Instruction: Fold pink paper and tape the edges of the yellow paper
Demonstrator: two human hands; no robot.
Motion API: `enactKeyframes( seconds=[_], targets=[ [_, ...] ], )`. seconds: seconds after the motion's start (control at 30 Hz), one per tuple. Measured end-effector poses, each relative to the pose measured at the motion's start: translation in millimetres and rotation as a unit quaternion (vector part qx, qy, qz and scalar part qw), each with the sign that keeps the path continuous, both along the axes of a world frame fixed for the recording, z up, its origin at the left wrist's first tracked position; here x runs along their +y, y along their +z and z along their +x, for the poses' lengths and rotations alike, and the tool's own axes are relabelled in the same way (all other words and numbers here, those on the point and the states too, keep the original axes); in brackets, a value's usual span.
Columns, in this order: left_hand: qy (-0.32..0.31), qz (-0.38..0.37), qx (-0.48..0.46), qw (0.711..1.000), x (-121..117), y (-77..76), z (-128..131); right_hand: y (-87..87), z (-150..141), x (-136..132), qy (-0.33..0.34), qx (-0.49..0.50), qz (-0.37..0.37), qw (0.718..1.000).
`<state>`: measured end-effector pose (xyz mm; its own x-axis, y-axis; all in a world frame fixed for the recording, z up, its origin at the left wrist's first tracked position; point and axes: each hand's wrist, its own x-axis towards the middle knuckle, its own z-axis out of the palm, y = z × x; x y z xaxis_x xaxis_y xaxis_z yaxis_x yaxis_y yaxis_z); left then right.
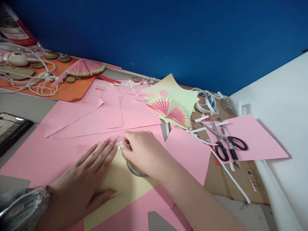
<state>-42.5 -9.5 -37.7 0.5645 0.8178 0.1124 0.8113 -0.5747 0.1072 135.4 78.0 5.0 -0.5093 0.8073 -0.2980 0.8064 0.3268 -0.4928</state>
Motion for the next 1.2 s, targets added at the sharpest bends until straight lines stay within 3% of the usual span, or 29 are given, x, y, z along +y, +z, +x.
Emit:
enactKeyframes(
  seconds=[0.27,0.6,0.73,0.87,1.0,1.2],
  targets=[
    [0.021,-0.02,-0.014,0.999,-4,-1.7,1,5.1,-3,-2,-0.025,-0.035,0.002,0.999],
    [0.022,-0.019,-0.014,0.999,-2,-1.5,3,5.8,-14,-14,0.022,-0.117,0.189,0.975],
    [0.019,-0.01,-0.017,1.0,-3,-2.2,2,5.7,-19,-23,0.052,-0.158,0.232,0.958],
    [0.019,-0.008,-0.014,1.0,-4,-2.9,2,7.1,-19,-26,0.062,-0.185,0.25,0.948],
    [0.025,-0.014,-0.011,1.0,-4,-3.7,3,10.7,-14,-22,0.022,-0.234,0.271,0.933],
    [0.021,-0.004,-0.013,1.0,-3,-2.8,3,14.6,-5,-13,0.032,-0.147,0.203,0.968]
  ],
)
